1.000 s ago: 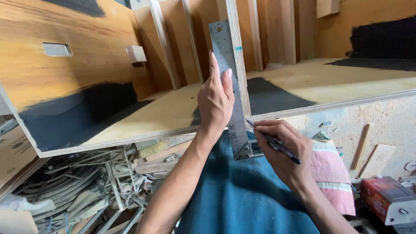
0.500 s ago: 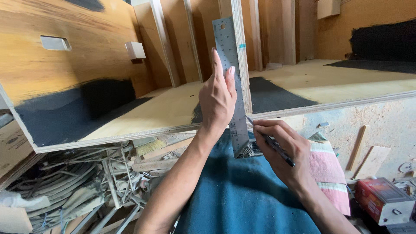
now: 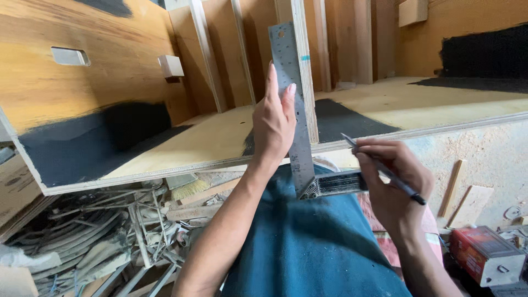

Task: The person uses a square and a pen to measure and mark lines on a wooden structure. They hold the square against the edges of the wood and draw precise marks with the pen.

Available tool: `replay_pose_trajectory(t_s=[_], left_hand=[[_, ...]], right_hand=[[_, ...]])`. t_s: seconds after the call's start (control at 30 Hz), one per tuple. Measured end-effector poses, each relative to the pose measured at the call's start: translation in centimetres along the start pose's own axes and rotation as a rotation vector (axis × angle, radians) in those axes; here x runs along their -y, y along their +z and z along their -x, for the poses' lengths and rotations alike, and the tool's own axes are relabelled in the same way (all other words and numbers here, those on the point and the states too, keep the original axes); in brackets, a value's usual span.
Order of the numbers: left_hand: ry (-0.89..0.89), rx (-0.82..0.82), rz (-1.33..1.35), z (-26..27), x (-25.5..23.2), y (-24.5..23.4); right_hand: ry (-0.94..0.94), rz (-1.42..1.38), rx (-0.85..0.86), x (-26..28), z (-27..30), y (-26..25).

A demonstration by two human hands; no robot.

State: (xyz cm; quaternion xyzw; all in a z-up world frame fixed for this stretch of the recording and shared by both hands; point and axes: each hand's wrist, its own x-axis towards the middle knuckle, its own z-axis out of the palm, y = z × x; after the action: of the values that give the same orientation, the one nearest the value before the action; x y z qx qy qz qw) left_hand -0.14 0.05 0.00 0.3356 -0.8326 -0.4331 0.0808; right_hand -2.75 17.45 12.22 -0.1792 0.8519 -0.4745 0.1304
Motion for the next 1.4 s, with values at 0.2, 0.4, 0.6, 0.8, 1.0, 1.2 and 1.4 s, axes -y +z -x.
replay_pose_trajectory(t_s=[0.2, 0.4, 0.6, 0.8, 1.0, 1.2, 1.4], left_hand=[[0.006, -0.015, 0.155, 0.0, -0.9, -1.2], [0.040, 0.037, 0.134, 0.1, -5.4, -4.0], [0.046, 0.035, 0.200, -0.5, -6.2, -1.2], [0.117, 0.043, 0.054, 0.0, -5.2, -0.6], [0.005, 0.094, 0.181, 3.2, -5.2, -4.1], [-0.425, 0.740, 0.251, 8.8, -5.5, -5.5], [-0.346, 0.781, 0.040, 8.7, -6.4, -4.5]], right_hand=[[0.140, 0.003, -0.008, -2.9, 1.7, -1.4], [0.011, 0.269, 0.324, -0.9, 3.1, -1.5], [-0.032, 0.640, 0.462, -2.4, 3.6, -0.3], [-0.015, 0.763, 0.435, -4.3, 4.2, -0.5], [-0.124, 0.799, 0.481, -4.2, 3.2, -1.2], [-0.140, 0.792, 0.542, -4.9, 3.0, -1.2], [-0.210, 0.800, 0.531, -4.9, 3.9, -1.6]])
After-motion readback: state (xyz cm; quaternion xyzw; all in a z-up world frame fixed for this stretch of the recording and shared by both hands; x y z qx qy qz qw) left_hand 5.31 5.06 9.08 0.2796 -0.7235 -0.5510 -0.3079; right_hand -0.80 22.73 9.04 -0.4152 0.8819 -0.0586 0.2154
